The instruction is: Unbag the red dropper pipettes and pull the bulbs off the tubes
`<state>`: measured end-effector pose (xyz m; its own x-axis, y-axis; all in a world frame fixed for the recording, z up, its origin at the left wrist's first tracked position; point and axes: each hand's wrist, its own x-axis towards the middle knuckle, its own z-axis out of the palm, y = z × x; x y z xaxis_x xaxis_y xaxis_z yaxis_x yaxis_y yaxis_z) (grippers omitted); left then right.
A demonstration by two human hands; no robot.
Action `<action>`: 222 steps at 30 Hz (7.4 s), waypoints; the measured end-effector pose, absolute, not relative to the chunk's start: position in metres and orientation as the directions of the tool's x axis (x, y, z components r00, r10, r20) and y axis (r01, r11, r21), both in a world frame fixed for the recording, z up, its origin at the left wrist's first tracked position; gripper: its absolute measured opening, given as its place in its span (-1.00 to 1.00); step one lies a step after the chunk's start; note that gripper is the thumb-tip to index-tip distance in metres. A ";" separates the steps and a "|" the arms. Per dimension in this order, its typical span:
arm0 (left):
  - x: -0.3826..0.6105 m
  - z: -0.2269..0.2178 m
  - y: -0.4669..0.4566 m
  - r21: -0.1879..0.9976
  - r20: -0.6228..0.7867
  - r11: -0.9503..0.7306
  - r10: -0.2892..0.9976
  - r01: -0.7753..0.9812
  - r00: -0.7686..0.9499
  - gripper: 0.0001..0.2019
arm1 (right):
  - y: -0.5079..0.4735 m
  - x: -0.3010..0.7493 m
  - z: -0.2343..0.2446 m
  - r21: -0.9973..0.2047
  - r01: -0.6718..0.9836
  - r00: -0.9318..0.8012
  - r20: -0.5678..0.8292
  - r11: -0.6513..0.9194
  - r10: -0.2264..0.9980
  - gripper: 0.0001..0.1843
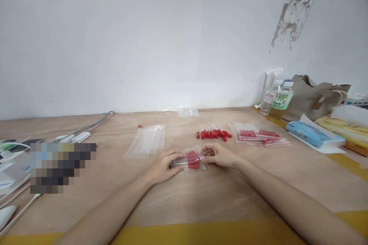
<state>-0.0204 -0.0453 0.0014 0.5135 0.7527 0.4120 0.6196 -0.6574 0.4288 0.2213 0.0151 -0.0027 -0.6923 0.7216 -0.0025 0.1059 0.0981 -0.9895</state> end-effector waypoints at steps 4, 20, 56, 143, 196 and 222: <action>-0.021 0.001 -0.045 0.437 0.415 -0.669 0.743 0.601 0.525 -0.69 | 0.012 0.211 -0.010 -0.987 0.119 -0.700 -0.006 0.109 0.714 -0.52; -0.022 0.001 -0.043 0.483 0.396 -0.641 0.767 0.597 0.504 -0.69 | -0.001 0.200 0.001 -0.989 0.075 -0.731 0.034 0.131 0.681 -0.60; -0.020 0.006 -0.046 0.532 0.336 -0.574 0.818 0.622 0.468 -0.70 | 0.075 0.185 0.011 -0.281 0.602 -0.439 0.665 0.747 0.604 -0.73; -0.034 -0.002 -0.036 0.280 0.381 -0.219 0.919 0.935 0.101 -0.83 | 0.077 0.182 0.013 -0.141 0.695 -0.601 0.424 0.705 0.678 -0.65; -0.049 -0.002 -0.031 0.213 0.304 -0.401 0.894 0.891 0.330 -0.59 | 0.067 0.336 -0.001 0.178 0.982 -0.139 0.413 0.070 0.900 -0.68; -0.019 0.009 -0.060 0.336 0.308 -0.632 0.774 0.698 0.553 -0.49 | -0.008 0.176 0.006 -0.947 -0.029 -0.573 -0.247 -0.321 0.781 -0.81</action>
<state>-0.0187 -0.0602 0.0090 0.5531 0.7743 0.3075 0.6979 -0.6322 0.3364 0.1762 -0.0084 0.0065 -0.5732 0.7812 -0.2473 -0.0285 -0.3206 -0.9468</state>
